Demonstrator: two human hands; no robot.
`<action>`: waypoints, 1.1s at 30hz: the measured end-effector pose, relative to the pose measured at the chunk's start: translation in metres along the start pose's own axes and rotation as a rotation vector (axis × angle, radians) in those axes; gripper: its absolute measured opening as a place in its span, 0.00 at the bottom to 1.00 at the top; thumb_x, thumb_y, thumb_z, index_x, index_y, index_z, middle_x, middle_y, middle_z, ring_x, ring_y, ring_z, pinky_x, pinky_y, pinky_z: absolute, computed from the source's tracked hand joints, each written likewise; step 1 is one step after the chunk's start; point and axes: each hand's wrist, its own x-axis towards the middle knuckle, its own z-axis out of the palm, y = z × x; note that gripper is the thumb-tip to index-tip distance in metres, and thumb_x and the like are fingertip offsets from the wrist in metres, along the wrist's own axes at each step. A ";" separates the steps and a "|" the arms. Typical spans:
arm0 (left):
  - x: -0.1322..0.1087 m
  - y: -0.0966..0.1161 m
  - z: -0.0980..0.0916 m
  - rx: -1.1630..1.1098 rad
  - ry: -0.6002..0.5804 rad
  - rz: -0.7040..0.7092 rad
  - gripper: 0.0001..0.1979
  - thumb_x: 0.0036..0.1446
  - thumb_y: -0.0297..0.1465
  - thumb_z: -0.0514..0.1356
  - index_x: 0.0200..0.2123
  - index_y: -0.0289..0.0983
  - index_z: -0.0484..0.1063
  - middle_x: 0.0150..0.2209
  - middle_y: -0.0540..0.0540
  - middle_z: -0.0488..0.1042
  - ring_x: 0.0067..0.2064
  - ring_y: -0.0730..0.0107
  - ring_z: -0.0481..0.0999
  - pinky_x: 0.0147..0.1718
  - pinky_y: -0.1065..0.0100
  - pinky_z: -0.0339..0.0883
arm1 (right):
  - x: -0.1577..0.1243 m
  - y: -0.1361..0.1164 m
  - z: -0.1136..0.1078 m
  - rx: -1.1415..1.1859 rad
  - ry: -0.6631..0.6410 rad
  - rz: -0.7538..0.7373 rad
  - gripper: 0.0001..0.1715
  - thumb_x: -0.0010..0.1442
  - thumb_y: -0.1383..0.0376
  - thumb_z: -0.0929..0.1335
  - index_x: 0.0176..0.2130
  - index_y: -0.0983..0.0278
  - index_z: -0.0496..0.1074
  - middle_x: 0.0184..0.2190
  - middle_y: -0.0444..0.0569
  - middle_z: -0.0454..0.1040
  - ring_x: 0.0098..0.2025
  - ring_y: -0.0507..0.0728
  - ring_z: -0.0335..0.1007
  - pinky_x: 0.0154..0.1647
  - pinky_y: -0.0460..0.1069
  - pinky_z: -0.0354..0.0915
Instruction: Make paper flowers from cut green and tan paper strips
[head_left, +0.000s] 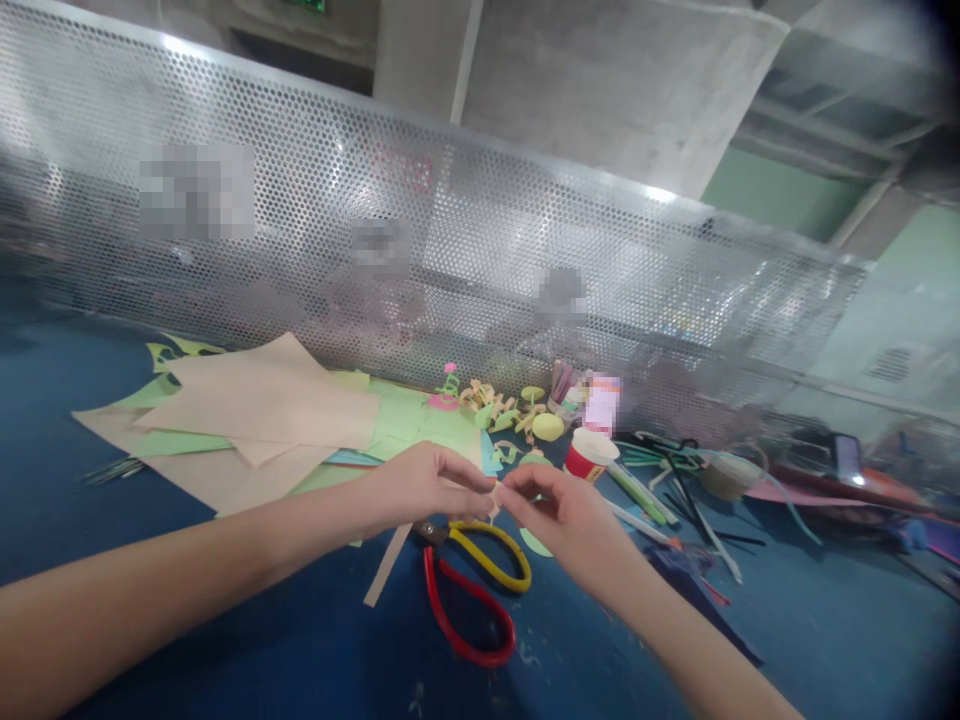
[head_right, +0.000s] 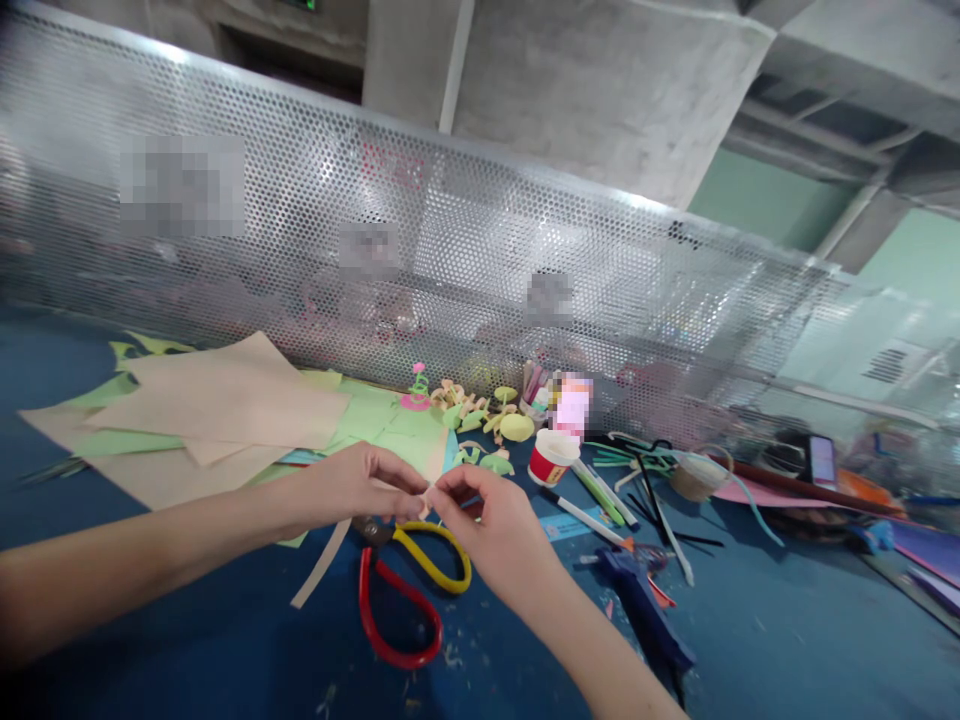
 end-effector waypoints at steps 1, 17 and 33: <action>0.000 0.000 0.000 -0.019 0.007 0.003 0.17 0.42 0.40 0.63 0.35 0.36 0.73 0.30 0.46 0.75 0.33 0.69 0.72 0.30 0.71 0.62 | 0.000 0.000 0.000 0.011 -0.005 0.004 0.09 0.55 0.61 0.63 0.30 0.63 0.70 0.27 0.44 0.73 0.29 0.51 0.68 0.29 0.44 0.63; -0.002 0.003 0.000 0.100 0.039 0.016 0.16 0.47 0.42 0.59 0.33 0.36 0.72 0.27 0.50 0.69 0.30 0.74 0.66 0.27 0.73 0.57 | 0.002 0.005 -0.003 0.146 -0.025 0.078 0.10 0.55 0.59 0.64 0.30 0.64 0.66 0.24 0.45 0.72 0.29 0.53 0.70 0.33 0.47 0.65; 0.003 -0.006 0.005 -0.061 0.014 0.069 0.14 0.42 0.37 0.64 0.31 0.35 0.72 0.32 0.46 0.76 0.36 0.67 0.74 0.37 0.69 0.64 | 0.002 0.002 0.000 0.229 -0.073 0.153 0.10 0.53 0.60 0.66 0.28 0.66 0.67 0.23 0.45 0.71 0.27 0.52 0.68 0.31 0.47 0.64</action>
